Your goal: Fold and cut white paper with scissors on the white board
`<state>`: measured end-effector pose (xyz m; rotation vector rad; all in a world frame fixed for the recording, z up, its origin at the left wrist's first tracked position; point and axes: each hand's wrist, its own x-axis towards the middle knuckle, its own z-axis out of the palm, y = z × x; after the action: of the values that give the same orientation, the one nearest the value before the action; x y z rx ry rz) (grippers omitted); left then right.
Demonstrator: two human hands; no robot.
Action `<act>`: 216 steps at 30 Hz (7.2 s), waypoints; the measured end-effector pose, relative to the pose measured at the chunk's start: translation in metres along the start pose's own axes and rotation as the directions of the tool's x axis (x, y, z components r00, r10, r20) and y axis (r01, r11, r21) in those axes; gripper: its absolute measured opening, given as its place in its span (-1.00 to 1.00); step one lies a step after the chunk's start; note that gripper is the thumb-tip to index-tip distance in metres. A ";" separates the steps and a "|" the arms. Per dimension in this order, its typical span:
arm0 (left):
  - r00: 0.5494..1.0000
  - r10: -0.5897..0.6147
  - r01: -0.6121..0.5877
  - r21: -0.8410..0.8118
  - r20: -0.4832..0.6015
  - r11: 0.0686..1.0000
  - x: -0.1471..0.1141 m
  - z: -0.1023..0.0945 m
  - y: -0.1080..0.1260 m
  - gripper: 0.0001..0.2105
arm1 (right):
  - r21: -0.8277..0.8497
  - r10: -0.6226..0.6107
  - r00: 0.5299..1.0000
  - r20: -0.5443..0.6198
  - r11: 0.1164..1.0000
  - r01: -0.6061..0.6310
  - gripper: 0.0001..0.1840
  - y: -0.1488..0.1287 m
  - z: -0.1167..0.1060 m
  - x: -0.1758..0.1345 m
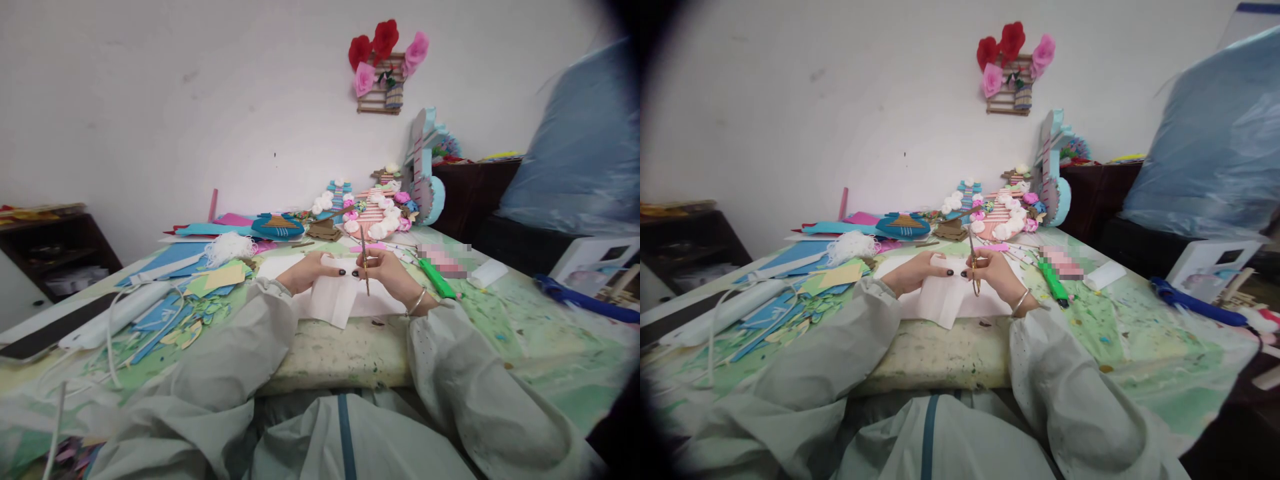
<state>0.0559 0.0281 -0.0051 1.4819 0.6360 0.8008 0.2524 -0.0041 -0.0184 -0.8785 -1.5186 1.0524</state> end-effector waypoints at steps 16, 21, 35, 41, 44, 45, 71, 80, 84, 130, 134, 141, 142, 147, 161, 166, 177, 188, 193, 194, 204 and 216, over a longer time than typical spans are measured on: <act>0.894 0.245 -0.297 -0.086 -0.374 0.951 0.007 -0.027 0.001 -0.67 | 0.144 0.082 0.931 0.355 0.979 -0.141 -0.30 -0.012 0.004 -0.011; 0.914 0.290 -0.336 -0.127 -0.284 0.933 0.009 -0.023 -0.002 -0.66 | 0.047 0.248 0.802 0.543 0.945 -0.325 -0.14 -0.019 0.010 -0.018; 0.937 0.298 -0.328 -0.167 -0.182 0.930 0.004 -0.008 0.000 -0.70 | 0.233 0.084 0.820 0.567 0.938 -0.257 -0.35 -0.017 0.006 -0.016; 0.929 0.306 -0.350 -0.224 -0.207 0.910 0.004 -0.010 0.002 -0.71 | 0.206 0.084 0.828 0.554 0.950 -0.234 -0.28 -0.013 0.008 -0.016; 0.934 0.298 -0.341 -0.245 -0.196 0.907 0.003 -0.010 0.002 -0.71 | 0.202 0.085 0.835 0.543 0.952 -0.228 -0.31 -0.014 0.009 -0.016; 0.935 0.294 -0.338 -0.243 -0.198 0.909 0.003 -0.010 0.002 -0.71 | 0.209 0.078 0.842 0.534 0.953 -0.220 -0.32 -0.014 0.008 -0.016; 0.953 0.291 -0.301 -0.217 -0.081 0.928 -0.003 -0.007 0.004 -0.71 | 0.289 -0.111 0.812 0.572 0.955 -0.073 -0.41 -0.004 0.003 -0.012; 0.959 0.273 -0.283 -0.167 -0.081 0.944 -0.003 -0.010 0.004 -0.76 | 0.225 -0.062 0.818 0.572 0.971 -0.083 -0.37 -0.005 0.002 -0.011; 0.958 0.277 -0.285 -0.155 -0.072 0.946 -0.003 -0.010 0.005 -0.76 | 0.272 -0.113 0.797 0.593 0.960 -0.066 -0.39 -0.005 0.002 -0.011; 0.955 0.292 -0.290 -0.043 0.055 0.956 -0.008 -0.007 0.007 -0.76 | 0.302 -0.155 0.822 0.547 0.953 -0.021 -0.30 0.001 0.006 -0.011; 0.951 0.302 -0.304 0.016 0.059 0.953 -0.007 -0.009 0.006 -0.78 | 0.252 -0.132 0.841 0.525 0.968 -0.005 -0.29 -0.006 0.008 -0.015; 0.944 0.329 -0.326 0.130 0.003 0.936 -0.007 -0.009 0.008 -0.78 | 0.256 -0.151 0.822 0.549 0.967 0.006 -0.32 -0.003 0.005 -0.013; 0.943 0.332 -0.329 0.139 0.002 0.934 -0.007 -0.009 0.008 -0.77 | 0.273 -0.166 0.817 0.552 0.962 0.011 -0.34 -0.002 0.004 -0.012; 0.933 0.360 -0.358 0.149 0.013 0.922 -0.007 -0.010 0.009 -0.77 | 0.276 -0.125 0.815 0.565 0.960 -0.044 -0.48 -0.001 0.002 -0.011; 0.931 0.362 -0.354 0.108 -0.055 0.929 -0.003 -0.019 0.006 -0.70 | 0.214 -0.091 0.857 0.507 0.977 -0.022 -0.49 0.003 -0.001 -0.011; 0.938 0.336 -0.336 0.022 -0.088 0.942 -0.005 -0.023 0.008 -0.69 | 0.180 -0.051 0.892 0.449 0.983 -0.035 -0.58 0.000 -0.002 -0.012; 0.937 0.328 -0.327 0.031 -0.117 0.944 -0.011 -0.029 0.014 -0.78 | 0.249 -0.146 0.860 0.488 0.968 0.023 -0.62 0.009 -0.008 -0.013; 0.941 0.319 -0.304 0.133 -0.111 0.943 -0.009 -0.029 0.012 -0.75 | 0.237 -0.175 0.793 0.583 0.971 0.040 -0.50 0.005 -0.005 -0.012; 0.944 0.309 -0.289 0.158 -0.117 0.944 -0.009 -0.028 0.013 -0.74 | 0.217 -0.142 0.805 0.575 0.976 0.017 -0.52 0.002 -0.003 -0.014; 0.945 0.303 -0.281 0.167 -0.121 0.945 -0.010 -0.028 0.013 -0.73 | 0.215 -0.140 0.812 0.567 0.977 0.018 -0.53 0.001 -0.003 -0.014; 0.943 0.307 -0.286 0.158 -0.128 0.945 -0.010 -0.030 0.014 -0.74 | 0.161 -0.072 0.847 0.527 0.987 -0.016 -0.61 0.004 -0.005 -0.011; 0.931 0.339 -0.334 0.061 -0.137 0.941 -0.015 -0.041 0.019 -0.80 | 0.093 0.004 0.897 0.442 0.994 -0.051 -0.35 -0.006 0.000 -0.018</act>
<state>0.0131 0.0399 0.0118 1.5998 0.5114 1.1776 0.2553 -0.0225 -0.0186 -0.6126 -1.8086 1.4069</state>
